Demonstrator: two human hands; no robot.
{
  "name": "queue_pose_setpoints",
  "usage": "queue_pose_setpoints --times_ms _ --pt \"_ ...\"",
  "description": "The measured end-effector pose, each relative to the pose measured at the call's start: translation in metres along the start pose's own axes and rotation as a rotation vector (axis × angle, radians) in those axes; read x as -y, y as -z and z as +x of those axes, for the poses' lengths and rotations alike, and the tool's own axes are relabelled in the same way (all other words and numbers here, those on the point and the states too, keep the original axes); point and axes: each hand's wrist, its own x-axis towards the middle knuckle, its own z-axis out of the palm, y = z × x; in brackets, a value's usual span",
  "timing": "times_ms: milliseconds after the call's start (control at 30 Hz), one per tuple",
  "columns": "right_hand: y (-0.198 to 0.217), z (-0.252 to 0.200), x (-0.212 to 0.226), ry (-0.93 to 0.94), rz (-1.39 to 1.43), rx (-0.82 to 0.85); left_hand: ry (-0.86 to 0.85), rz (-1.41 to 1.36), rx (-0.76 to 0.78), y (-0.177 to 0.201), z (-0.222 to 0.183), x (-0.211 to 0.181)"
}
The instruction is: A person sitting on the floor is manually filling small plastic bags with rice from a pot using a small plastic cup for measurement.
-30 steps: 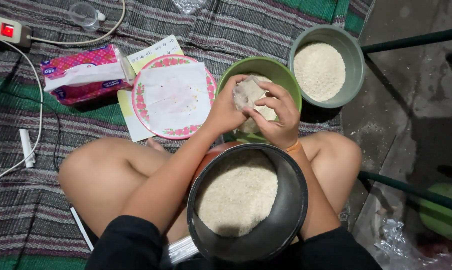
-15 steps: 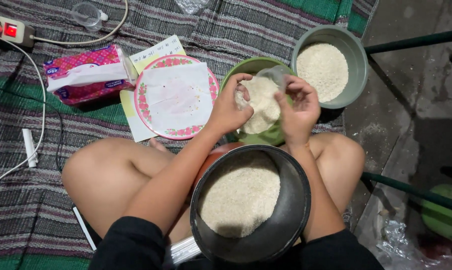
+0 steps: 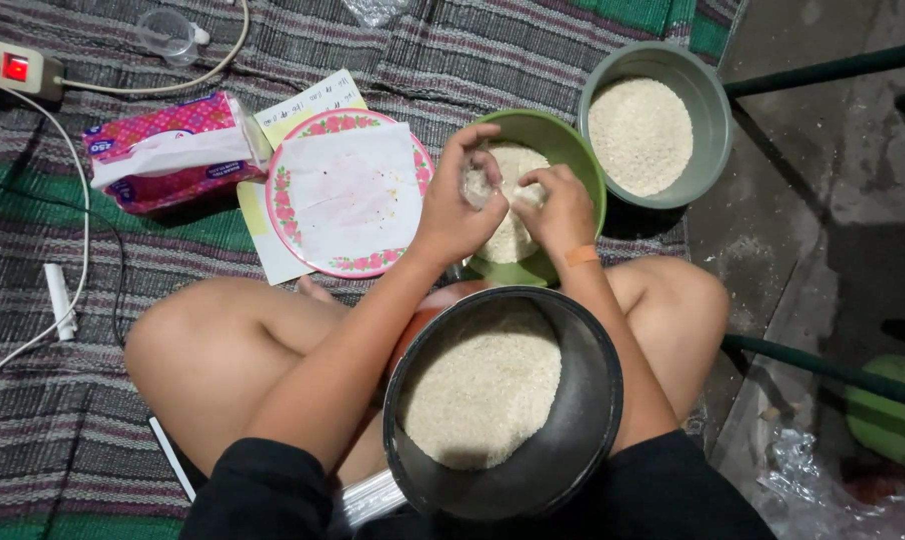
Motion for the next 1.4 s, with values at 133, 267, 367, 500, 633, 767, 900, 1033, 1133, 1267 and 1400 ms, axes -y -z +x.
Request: queue_pose_setpoints --times_ms 133,267,367,500,633,767,900,1033,1133,1267,1400 --pt "-0.009 -0.004 -0.002 0.001 -0.065 0.066 -0.039 -0.138 -0.017 -0.001 0.009 -0.015" --pt "-0.010 -0.005 0.002 -0.084 0.054 0.133 -0.062 -0.133 0.012 0.001 0.008 0.009" --pt "-0.024 0.002 -0.015 -0.242 0.284 0.169 -0.074 -0.050 0.010 0.002 0.003 0.023" --pt "-0.007 0.001 -0.013 -0.486 0.666 0.149 -0.089 -0.037 0.008 0.001 0.002 0.011" --pt "0.007 -0.003 -0.006 -0.508 0.792 0.045 -0.130 -0.086 -0.006 -0.005 0.005 -0.001" --pt "0.007 -0.008 -0.017 -0.506 0.837 -0.069 -0.139 0.015 0.021 0.000 0.005 0.012" --pt "0.038 -0.007 0.007 -0.457 0.898 -0.162 -0.008 0.194 0.097 0.006 -0.003 0.041" --pt "0.053 -0.015 0.020 -0.385 0.998 -0.179 0.024 0.241 0.128 0.006 -0.002 0.033" --pt "0.056 -0.016 0.026 -0.339 1.062 -0.175 0.051 0.257 0.143 0.007 -0.002 0.043" --pt "0.064 -0.018 0.036 -0.286 1.120 -0.200 0.080 0.288 0.175 0.007 -0.002 0.041" --pt "0.077 -0.021 0.041 -0.209 1.126 -0.212 0.069 0.313 0.186 0.007 -0.002 0.049"
